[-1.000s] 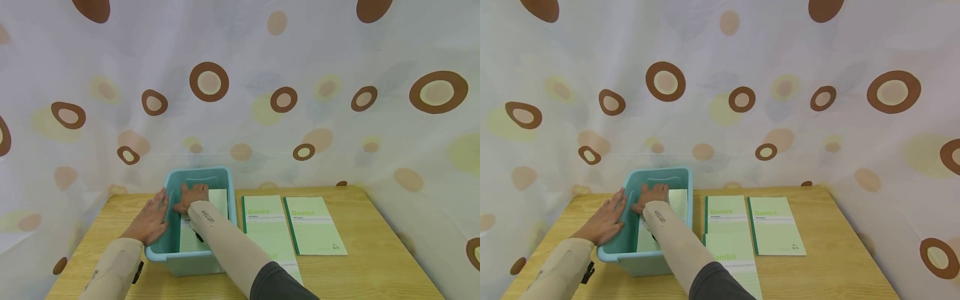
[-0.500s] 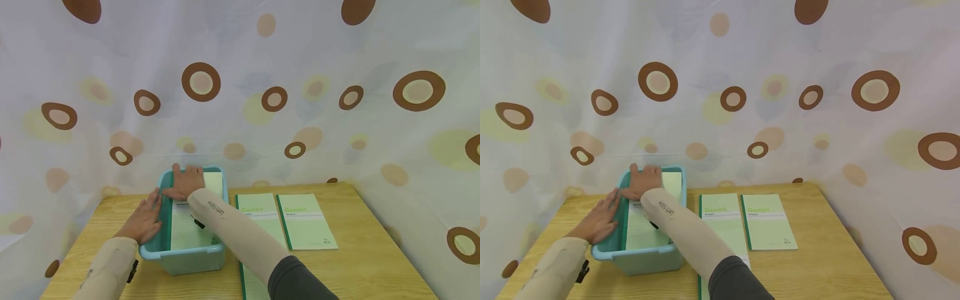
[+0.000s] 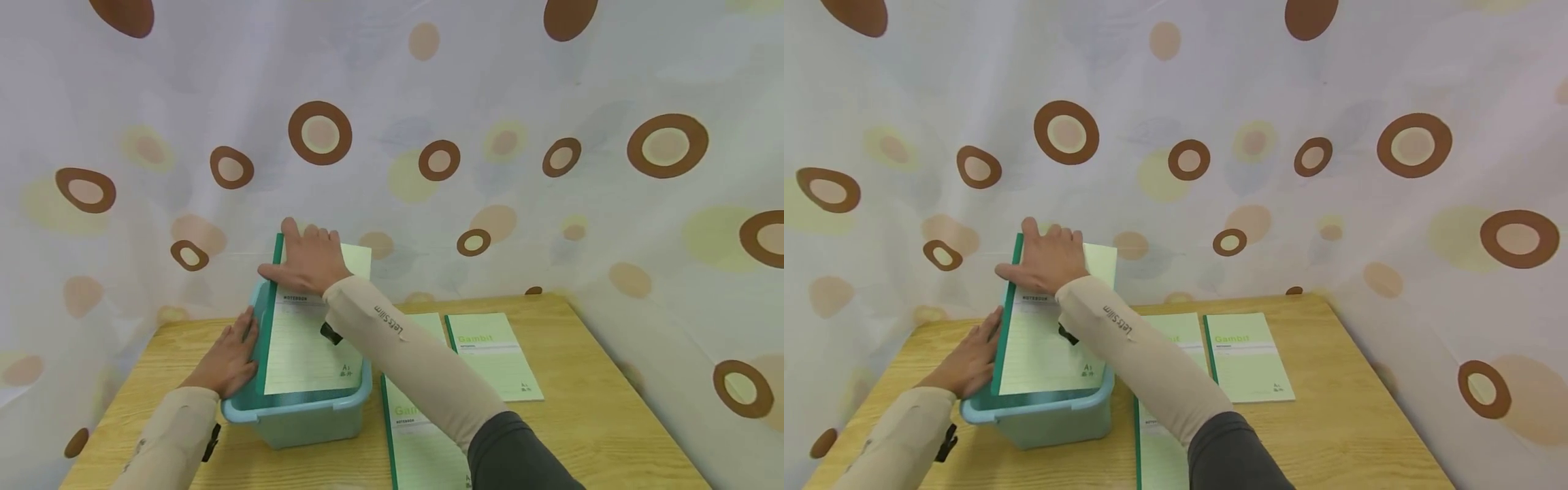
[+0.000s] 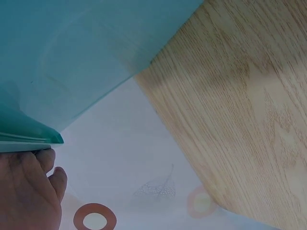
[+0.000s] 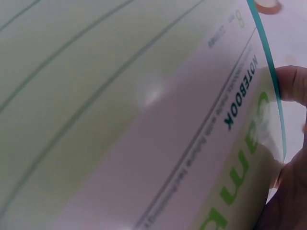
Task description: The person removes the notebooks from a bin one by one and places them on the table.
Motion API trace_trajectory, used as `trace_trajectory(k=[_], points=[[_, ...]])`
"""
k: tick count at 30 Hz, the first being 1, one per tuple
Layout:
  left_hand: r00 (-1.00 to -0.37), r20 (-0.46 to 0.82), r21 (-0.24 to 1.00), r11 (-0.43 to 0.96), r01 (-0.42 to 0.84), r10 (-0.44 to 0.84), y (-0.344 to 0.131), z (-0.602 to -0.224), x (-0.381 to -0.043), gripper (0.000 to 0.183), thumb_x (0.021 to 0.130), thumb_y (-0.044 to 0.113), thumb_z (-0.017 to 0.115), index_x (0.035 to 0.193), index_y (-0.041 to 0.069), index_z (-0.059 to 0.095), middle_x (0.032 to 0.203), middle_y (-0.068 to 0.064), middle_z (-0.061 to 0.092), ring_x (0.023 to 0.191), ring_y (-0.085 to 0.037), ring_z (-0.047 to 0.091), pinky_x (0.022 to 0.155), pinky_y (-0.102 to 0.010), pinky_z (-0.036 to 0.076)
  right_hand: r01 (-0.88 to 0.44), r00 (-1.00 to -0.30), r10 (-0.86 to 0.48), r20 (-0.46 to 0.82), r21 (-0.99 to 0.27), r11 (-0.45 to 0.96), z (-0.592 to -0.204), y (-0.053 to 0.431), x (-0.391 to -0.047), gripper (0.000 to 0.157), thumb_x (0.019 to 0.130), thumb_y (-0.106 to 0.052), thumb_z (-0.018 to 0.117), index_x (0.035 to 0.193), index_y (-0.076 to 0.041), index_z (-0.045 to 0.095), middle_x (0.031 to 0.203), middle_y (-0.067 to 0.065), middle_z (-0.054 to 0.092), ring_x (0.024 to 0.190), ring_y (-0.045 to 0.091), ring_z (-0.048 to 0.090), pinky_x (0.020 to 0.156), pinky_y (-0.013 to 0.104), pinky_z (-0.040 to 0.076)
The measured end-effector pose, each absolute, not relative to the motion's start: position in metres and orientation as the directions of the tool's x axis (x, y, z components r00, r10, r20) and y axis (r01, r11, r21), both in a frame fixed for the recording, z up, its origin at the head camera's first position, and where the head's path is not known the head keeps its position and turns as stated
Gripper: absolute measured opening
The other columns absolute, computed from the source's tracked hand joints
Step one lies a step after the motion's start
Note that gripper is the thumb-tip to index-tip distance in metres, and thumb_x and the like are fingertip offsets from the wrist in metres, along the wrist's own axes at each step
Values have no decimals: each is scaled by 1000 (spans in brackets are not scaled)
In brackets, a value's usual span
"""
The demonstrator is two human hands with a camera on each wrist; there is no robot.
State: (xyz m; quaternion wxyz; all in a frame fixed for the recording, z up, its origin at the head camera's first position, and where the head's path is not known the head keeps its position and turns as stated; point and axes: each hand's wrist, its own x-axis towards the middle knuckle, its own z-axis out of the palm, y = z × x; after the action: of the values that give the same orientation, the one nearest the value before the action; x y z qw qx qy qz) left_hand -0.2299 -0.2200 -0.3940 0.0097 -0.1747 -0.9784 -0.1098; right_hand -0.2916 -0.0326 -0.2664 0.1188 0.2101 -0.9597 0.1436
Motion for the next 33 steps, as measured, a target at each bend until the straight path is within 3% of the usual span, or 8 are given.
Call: trace_trajectory(k=[13,33], points=[[-936,46,231,908,350,350,-221,-396,-233,67,88,12,50,141,-21,25,153,-34,11,141,-48,12,113,-61,14,-415,-896,-282,344,-419,808,-228,33,-272,52,80,-45,55,120,-14,43,88,3,52,79,20,51,77,36,36],[-927,51,237,898,372,371,-220,-395,-232,67,87,11,49,139,-24,24,152,-36,11,140,-49,12,111,-63,14,-290,-939,-184,290,-384,877,-318,172,-266,43,75,-36,57,107,-8,48,76,6,50,69,23,46,71,38,32]])
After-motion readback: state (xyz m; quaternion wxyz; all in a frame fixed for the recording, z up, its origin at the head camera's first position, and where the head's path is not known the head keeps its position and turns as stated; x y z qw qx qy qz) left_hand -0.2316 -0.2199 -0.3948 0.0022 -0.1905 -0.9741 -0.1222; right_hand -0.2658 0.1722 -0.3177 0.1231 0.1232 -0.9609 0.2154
